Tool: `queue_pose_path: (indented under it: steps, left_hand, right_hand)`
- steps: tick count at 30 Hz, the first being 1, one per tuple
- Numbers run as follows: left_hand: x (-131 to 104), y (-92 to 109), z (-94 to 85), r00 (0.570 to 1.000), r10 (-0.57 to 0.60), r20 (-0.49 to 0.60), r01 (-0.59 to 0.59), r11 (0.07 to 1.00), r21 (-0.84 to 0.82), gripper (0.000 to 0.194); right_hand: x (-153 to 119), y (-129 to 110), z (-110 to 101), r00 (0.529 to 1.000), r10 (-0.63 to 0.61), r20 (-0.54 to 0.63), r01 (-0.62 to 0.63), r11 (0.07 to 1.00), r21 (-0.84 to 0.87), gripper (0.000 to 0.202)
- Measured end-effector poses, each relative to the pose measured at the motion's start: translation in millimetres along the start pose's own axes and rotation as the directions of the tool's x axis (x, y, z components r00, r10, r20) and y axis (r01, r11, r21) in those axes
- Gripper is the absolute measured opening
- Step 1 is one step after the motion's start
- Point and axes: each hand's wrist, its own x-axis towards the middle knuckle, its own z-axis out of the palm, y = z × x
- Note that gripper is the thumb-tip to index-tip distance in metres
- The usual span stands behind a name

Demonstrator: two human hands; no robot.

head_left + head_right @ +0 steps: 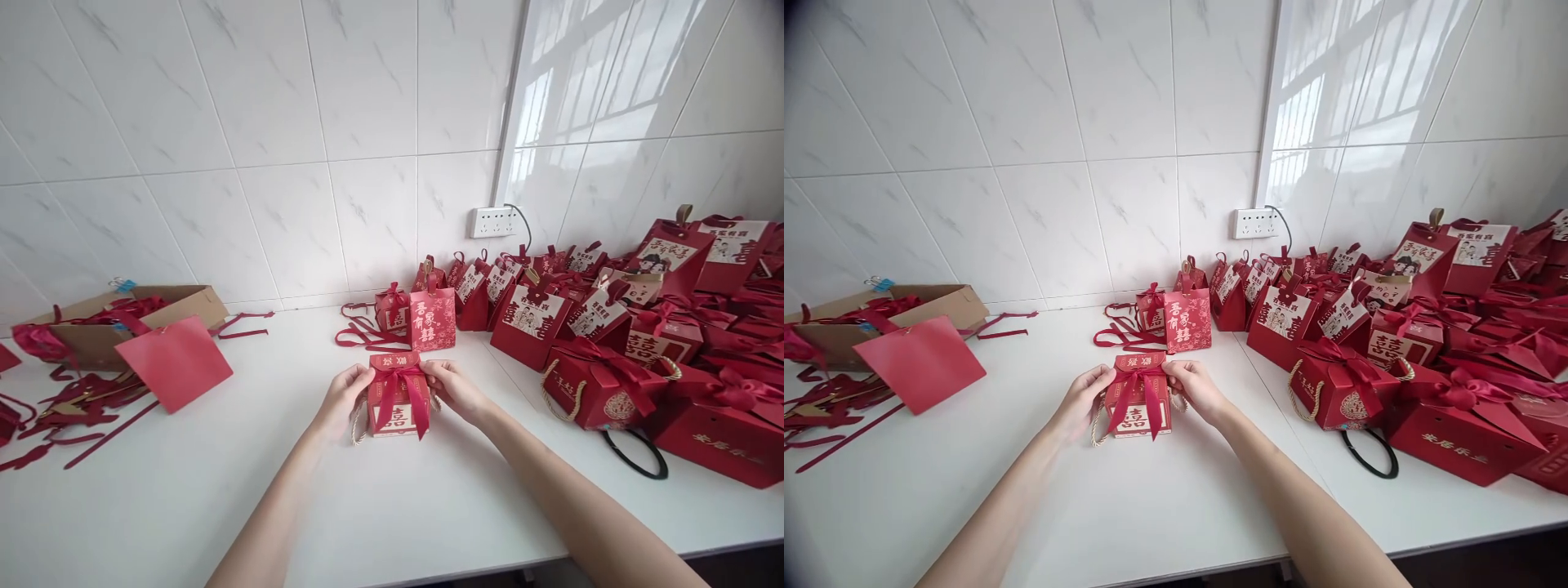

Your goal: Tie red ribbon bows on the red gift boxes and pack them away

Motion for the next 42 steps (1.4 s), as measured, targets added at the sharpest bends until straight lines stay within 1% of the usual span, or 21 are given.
queue_pose_path:
  steps: [6, 11, 13, 15, 18, 20, 23, 25, 26, 28, 30, 31, 33, 35, 36, 37, 39, 42]
  left_hand:
    - [1, -3, 1.1, 0.998, -0.001, 0.063, 0.004, 0.999, -0.037, 0.036]
    - [2, -4, 0.4, 0.997, 0.027, 0.073, -0.026, 1.0, -0.015, 0.036]
    - [1, -4, 1.1, 0.997, 0.022, 0.074, -0.02, 0.999, -0.03, 0.036]
    - [-1, -3, 3.2, 0.999, 0.011, 0.051, -0.009, 0.999, -0.046, 0.037]
    - [-3, -2, 8.5, 1.0, 0.01, -0.015, -0.011, 0.999, -0.049, 0.039]
    - [-3, -3, 12.7, 0.998, 0.027, -0.058, -0.028, 0.999, -0.02, 0.04]
    - [-2, -7, 17.4, 0.991, 0.088, -0.1, -0.088, 0.996, 0.001, 0.041]
    - [-1, -9, 18.2, 0.986, 0.12, -0.114, -0.121, 0.993, -0.005, 0.046]
    - [-1, -10, 17.8, 0.986, 0.122, -0.115, -0.124, 0.992, -0.004, 0.05]
    - [-1, -10, 16.0, 0.99, 0.094, -0.105, -0.092, 0.995, 0.03, 0.056]
    - [-1, -8, 13.8, 0.994, 0.077, -0.079, -0.071, 0.994, 0.087, 0.061]
    - [-2, -7, 12.8, 0.996, 0.078, -0.048, -0.073, 0.991, 0.109, 0.063]
    - [-2, -5, 11.1, 0.994, 0.079, 0.071, -0.087, 0.99, 0.108, 0.062]
    - [-1, -6, 9.7, 0.975, 0.069, 0.209, -0.082, 0.995, 0.055, 0.06]
    - [0, -7, 9.0, 0.965, 0.059, 0.255, -0.069, 0.997, 0.031, 0.06]
    - [1, -9, 8.4, 0.959, 0.054, 0.277, -0.061, 0.998, 0.016, 0.06]
    - [3, -12, 7.3, 0.96, 0.055, 0.274, -0.061, 0.998, 0.012, 0.061]
    - [4, -16, 7.1, 0.966, 0.07, 0.248, -0.079, 0.997, 0.024, 0.062]
  right_hand:
    - [-3, -6, -3, 0.999, 0.011, 0.042, -0.01, 0.999, -0.037, 0.043]
    - [1, 3, -10, 0.999, 0.02, 0.041, -0.022, 0.999, 0.047, 0.043]
    - [2, 4, -11, 0.999, 0.025, 0.046, -0.027, 0.998, 0.051, 0.043]
    - [1, 2, -11, 0.999, 0.014, 0.04, -0.014, 1.0, -0.004, 0.043]
    - [0, -2, -10, 1.0, -0.017, -0.001, 0.016, 0.996, -0.09, 0.041]
    - [0, -3, -10, 1.0, -0.011, -0.01, 0.01, 0.995, -0.098, 0.039]
    - [-1, -4, -10, 0.999, 0.015, 0.034, -0.011, 0.995, -0.096, 0.041]
    - [-1, -5, -9, 0.998, 0.018, 0.063, -0.012, 0.995, -0.101, 0.041]
    - [-1, -5, -9, 0.997, 0.02, 0.071, -0.013, 0.995, -0.101, 0.041]
    - [-1, -5, -8, 0.998, 0.026, 0.06, -0.021, 0.996, -0.084, 0.042]
    - [-1, -4, -7, 0.999, 0.034, 0.024, -0.032, 0.998, -0.046, 0.043]
    - [0, -4, -6, 0.999, 0.038, -0.003, -0.039, 0.999, -0.025, 0.044]
    - [1, -3, -5, 0.996, 0.057, -0.071, -0.057, 0.998, 0.012, 0.044]
    - [3, -2, -4, 0.987, 0.083, -0.136, -0.079, 0.996, 0.034, 0.045]
    - [3, -2, -4, 0.982, 0.092, -0.163, -0.087, 0.996, 0.038, 0.045]
    - [2, -2, -3, 0.979, 0.092, -0.179, -0.087, 0.996, 0.035, 0.046]
    - [0, -4, -3, 0.984, 0.068, -0.167, -0.069, 0.998, -0.002, 0.048]
    - [-7, -11, -3, 0.998, 0.02, -0.061, -0.028, 0.992, -0.123, 0.044]
